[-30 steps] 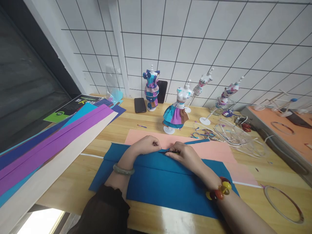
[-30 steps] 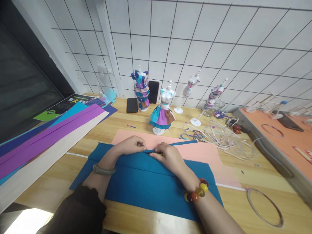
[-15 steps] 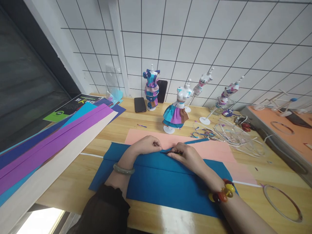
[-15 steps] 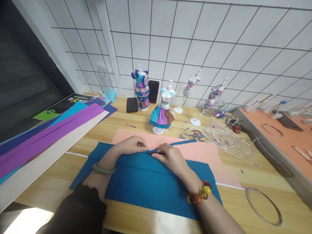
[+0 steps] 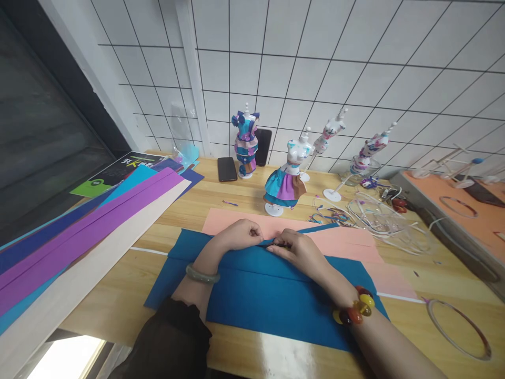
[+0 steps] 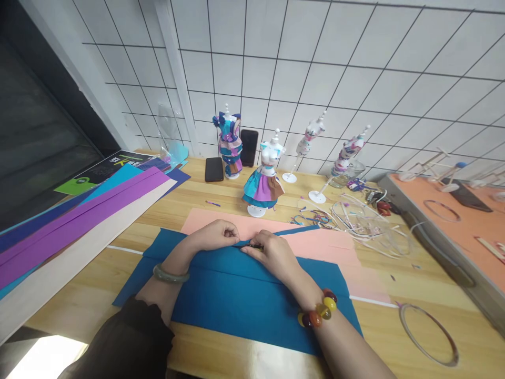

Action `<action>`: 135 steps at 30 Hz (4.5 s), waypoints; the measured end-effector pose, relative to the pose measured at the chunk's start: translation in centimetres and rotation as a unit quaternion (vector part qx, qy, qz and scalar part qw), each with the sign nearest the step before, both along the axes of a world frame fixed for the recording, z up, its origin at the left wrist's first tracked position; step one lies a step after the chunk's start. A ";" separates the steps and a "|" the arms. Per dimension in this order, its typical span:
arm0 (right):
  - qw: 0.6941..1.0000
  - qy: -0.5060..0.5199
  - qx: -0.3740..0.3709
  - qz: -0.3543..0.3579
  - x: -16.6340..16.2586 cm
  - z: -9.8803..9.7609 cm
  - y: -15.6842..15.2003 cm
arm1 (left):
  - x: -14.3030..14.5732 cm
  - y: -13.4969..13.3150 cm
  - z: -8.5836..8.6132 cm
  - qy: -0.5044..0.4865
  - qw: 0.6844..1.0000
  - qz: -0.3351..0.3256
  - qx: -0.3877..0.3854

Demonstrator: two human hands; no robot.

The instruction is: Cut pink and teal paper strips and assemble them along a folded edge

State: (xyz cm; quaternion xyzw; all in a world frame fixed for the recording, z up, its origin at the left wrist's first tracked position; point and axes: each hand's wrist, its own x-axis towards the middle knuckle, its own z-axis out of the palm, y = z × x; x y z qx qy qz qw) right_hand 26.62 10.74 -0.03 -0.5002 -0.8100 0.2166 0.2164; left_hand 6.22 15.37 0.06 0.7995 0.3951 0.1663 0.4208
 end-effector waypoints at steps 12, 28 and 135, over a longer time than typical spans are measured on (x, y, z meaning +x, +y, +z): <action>0.999 0.025 -0.028 -0.002 -0.5 -0.2 0.2 | 0.0 0.1 -0.2 -0.010 1.000 -0.003 -0.005; 0.997 0.058 -0.052 -0.007 -0.2 -0.6 0.2 | -3.1 1.1 -0.5 -0.033 0.996 0.008 -0.079; 0.940 0.014 -0.172 -0.294 18.8 -1.5 -14.7 | 0.9 -1.2 2.1 0.065 0.994 0.014 -0.092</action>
